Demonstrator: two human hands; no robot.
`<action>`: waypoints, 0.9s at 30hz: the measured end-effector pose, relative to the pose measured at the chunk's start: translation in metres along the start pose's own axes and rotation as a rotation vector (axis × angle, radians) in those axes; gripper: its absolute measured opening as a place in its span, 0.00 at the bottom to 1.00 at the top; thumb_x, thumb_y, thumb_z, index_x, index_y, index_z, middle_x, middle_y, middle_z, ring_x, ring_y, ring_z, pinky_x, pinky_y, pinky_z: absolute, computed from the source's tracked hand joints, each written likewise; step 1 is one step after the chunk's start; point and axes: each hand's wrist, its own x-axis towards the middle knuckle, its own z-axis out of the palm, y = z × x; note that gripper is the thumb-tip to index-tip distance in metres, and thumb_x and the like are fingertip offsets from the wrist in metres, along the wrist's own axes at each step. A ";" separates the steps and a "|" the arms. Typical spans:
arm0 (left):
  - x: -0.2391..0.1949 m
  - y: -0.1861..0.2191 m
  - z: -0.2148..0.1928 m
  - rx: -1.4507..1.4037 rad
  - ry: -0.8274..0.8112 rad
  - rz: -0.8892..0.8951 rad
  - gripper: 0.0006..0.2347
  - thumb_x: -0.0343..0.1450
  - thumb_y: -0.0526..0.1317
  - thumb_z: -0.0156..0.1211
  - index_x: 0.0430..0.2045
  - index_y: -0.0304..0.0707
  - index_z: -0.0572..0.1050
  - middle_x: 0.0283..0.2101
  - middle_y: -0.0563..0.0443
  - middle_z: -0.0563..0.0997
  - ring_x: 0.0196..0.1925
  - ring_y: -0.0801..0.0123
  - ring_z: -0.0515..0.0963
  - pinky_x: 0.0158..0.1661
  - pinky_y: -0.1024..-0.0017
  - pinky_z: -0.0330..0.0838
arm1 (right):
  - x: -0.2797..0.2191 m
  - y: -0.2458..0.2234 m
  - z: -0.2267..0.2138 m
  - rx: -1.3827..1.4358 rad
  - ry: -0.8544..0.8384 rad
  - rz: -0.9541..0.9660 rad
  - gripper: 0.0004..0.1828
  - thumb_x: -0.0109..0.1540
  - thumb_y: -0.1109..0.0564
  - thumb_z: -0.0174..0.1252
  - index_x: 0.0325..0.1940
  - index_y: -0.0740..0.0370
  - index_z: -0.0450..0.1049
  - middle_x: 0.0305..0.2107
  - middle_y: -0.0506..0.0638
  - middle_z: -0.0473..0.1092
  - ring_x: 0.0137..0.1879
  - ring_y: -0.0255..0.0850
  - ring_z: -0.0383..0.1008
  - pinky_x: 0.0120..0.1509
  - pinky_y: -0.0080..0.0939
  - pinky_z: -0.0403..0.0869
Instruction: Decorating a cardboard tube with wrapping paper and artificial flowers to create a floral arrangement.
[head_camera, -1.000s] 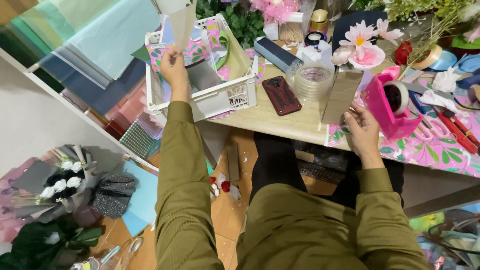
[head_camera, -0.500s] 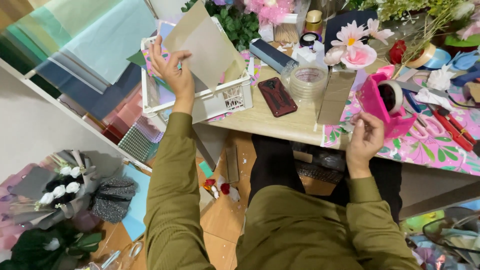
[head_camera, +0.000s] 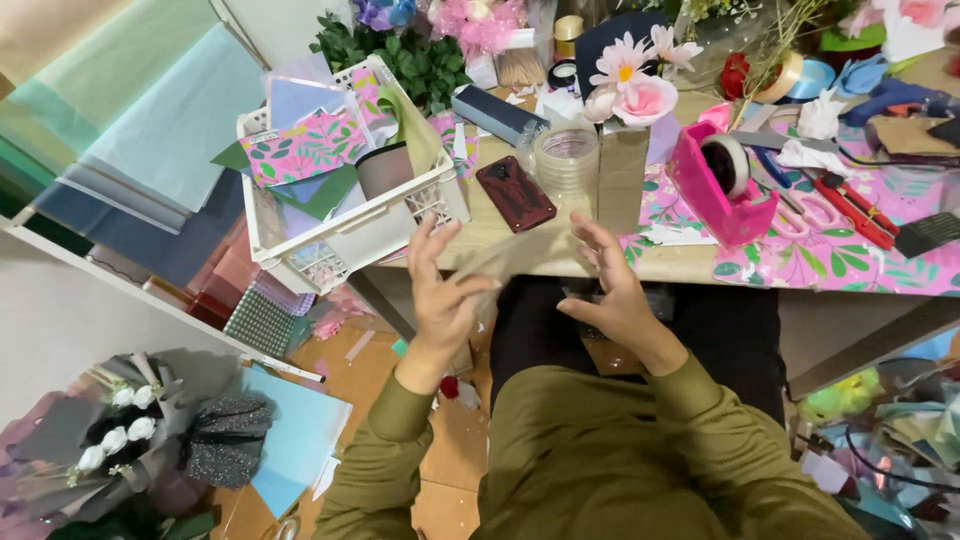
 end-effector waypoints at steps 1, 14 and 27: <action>-0.005 0.009 0.004 -0.002 0.006 0.003 0.03 0.69 0.45 0.67 0.25 0.55 0.85 0.62 0.38 0.71 0.71 0.29 0.60 0.69 0.35 0.49 | -0.002 -0.003 -0.002 -0.005 -0.002 -0.004 0.57 0.53 0.52 0.75 0.78 0.62 0.48 0.74 0.57 0.50 0.78 0.49 0.48 0.78 0.59 0.51; -0.078 0.054 0.071 -0.895 0.249 -0.892 0.32 0.74 0.46 0.49 0.75 0.43 0.44 0.66 0.38 0.71 0.57 0.72 0.75 0.53 0.74 0.70 | 0.003 -0.040 -0.002 -0.095 0.349 0.094 0.12 0.59 0.63 0.71 0.44 0.65 0.76 0.33 0.52 0.78 0.38 0.32 0.74 0.47 0.38 0.78; -0.058 0.089 0.079 -0.637 0.178 -0.828 0.23 0.79 0.49 0.38 0.60 0.30 0.71 0.51 0.37 0.81 0.55 0.62 0.78 0.55 0.53 0.74 | -0.014 -0.046 0.026 -0.416 0.024 -0.341 0.26 0.66 0.44 0.57 0.63 0.62 0.76 0.58 0.57 0.73 0.64 0.57 0.70 0.67 0.55 0.64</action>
